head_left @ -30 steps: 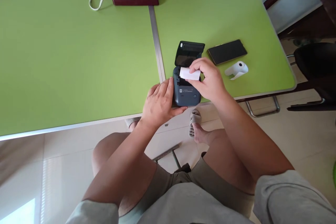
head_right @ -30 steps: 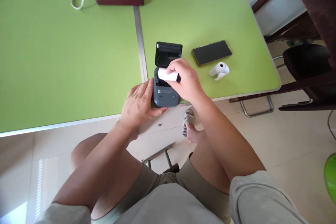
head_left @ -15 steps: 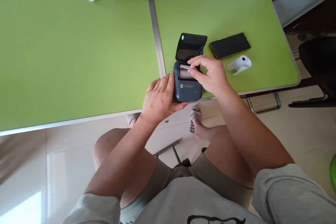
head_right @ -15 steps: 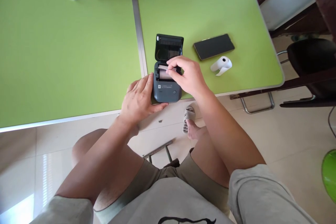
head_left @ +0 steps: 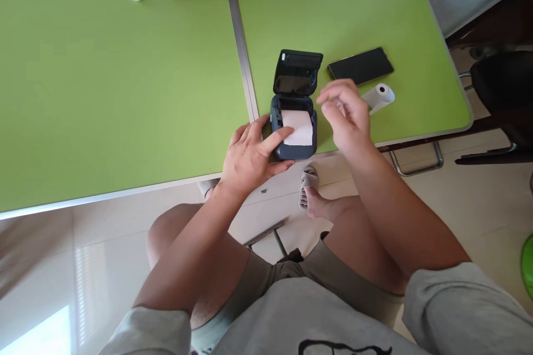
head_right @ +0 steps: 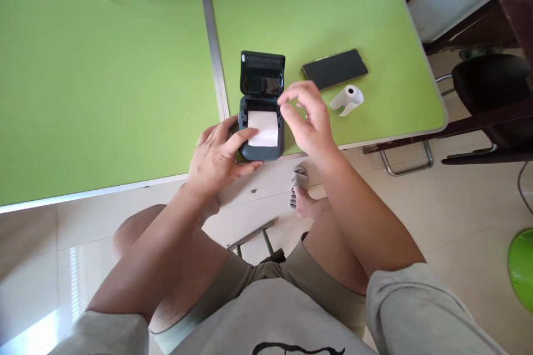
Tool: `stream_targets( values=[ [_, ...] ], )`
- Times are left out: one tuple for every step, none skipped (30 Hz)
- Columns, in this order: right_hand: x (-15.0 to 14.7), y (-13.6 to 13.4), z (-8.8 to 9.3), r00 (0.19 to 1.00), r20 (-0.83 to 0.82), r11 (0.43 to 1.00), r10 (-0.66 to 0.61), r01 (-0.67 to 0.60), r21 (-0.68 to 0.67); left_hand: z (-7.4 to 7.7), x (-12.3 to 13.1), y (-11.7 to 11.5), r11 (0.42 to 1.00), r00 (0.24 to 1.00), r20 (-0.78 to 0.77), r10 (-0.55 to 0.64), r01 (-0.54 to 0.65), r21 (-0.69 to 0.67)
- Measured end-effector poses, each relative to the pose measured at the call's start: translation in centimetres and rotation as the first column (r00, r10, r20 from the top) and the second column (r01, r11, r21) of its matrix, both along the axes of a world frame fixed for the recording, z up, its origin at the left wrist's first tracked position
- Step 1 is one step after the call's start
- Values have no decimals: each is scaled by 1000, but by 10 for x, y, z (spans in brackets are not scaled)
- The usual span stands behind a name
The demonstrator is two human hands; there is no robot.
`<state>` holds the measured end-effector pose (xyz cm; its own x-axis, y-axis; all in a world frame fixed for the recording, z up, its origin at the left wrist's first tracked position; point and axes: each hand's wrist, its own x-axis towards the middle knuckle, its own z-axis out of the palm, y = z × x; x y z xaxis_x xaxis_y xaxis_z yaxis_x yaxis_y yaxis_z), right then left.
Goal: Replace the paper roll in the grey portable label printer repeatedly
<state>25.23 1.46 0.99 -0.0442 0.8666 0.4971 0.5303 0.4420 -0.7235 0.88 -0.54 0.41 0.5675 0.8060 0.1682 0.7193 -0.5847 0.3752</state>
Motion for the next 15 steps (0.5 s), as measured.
stream_targets(
  values=[
    [2, 7, -7, 999, -33, 999, -38, 37, -18, 0, 0, 0, 1000, 1000, -3, -3, 3, -4],
    [4, 15, -14, 996, -66, 997, -58, 55, -50, 0, 0, 0, 1000, 1000, -7, -6, 6, -7],
    [6, 23, -21, 993, -101, 995, -54, 45, -93, 0, -1, 1, 1000, 1000, -9, -8, 8, -9],
    [7, 30, -28, 990, -136, 992, -42, 25, -127, -1, -1, 1, 1000, 1000, -10, -9, 8, -10],
    [7, 35, -33, 985, -171, 987, -28, 1, -159, -1, -1, 1, 1000, 1000, -11, -9, 8, -10],
    [7, 39, -37, 978, -207, 982, -21, -19, -186, -1, -1, 1, 1000, 1000, -9, -9, 9, -9],
    [7, 42, -38, 970, -243, 979, -29, -22, -202, -1, -1, 1, 1000, 1000, -7, -9, 9, -7],
    [6, 42, -37, 959, -279, 977, -45, -16, -213, -2, -1, 1, 1000, 1000, -6, -10, 10, -6],
    [6, 40, -35, 948, -311, 977, -69, 1, -213, -2, -1, 1, 1000, 1000, -6, -10, 10, -5],
    [5, 37, -31, 937, -337, 978, -95, 24, -209, -1, -1, 2, 1000, 1000, -7, -10, 10, -5],
    [4, 34, -27, 929, -351, 978, -119, 47, -205, -1, -1, 2, 1000, 1000, -10, -9, 9, -6],
    [3, 30, -22, 924, -358, 977, -135, 65, -203, -1, 0, 2, 1000, 1000, -14, -6, 6, -8],
    [2, 25, -19, 923, -357, 976, -144, 74, -203, -1, 0, 2, 1000, 1000, -17, -4, 4, -10],
    [2, 22, -16, 926, -350, 976, -143, 72, -207, -1, 0, 2, 1000, 1000, -19, -2, 2, -11],
    [1, 19, -14, 931, -339, 976, -137, 68, -209, 0, 0, 2, 1000, 1000, -19, -1, 1, -12]
  ],
)
